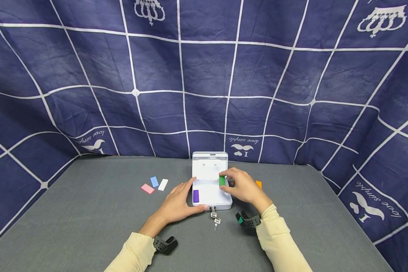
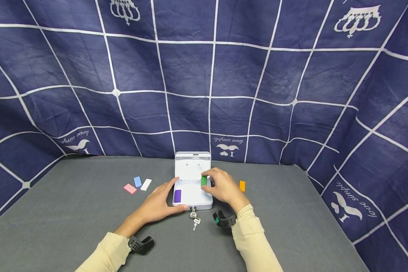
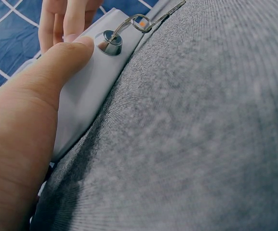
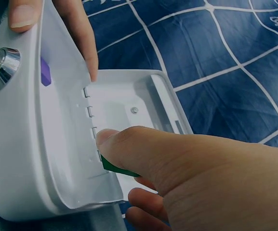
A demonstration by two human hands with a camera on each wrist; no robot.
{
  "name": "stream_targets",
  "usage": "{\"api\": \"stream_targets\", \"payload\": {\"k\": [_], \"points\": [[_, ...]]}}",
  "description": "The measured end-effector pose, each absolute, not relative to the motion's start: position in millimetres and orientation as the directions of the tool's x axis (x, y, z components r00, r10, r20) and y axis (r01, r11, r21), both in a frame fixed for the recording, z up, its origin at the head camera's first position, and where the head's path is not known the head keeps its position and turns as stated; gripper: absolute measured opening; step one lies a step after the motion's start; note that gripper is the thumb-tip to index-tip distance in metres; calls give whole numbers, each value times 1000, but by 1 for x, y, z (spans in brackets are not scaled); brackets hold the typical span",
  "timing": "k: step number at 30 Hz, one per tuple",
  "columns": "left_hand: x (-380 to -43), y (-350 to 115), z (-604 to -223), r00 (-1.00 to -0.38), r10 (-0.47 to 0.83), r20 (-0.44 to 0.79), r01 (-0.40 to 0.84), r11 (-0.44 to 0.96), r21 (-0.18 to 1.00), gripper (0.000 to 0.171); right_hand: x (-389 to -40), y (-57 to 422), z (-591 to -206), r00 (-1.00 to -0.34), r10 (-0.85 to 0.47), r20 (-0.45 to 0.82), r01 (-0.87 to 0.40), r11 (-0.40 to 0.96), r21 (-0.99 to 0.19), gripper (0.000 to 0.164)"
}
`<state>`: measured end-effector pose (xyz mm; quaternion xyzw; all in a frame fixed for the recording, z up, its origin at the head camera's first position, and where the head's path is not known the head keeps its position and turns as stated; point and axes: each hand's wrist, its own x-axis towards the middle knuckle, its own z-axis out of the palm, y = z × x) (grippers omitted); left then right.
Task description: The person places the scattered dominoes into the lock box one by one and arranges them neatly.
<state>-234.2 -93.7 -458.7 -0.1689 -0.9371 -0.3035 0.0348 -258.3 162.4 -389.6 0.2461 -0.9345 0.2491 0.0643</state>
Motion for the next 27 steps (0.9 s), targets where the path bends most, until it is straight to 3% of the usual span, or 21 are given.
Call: {"api": "stream_targets", "payload": {"k": [14, 27], "points": [[-234, -93, -458, -940, 298, 168, 340, 762, 551, 111, -258, 153, -396, -868, -435, 240, -496, 752, -435, 43], [-233, -93, -458, -942, 292, 163, 332, 762, 555, 111, -256, 144, -399, -821, -498, 280, -572, 713, -405, 39]]}}
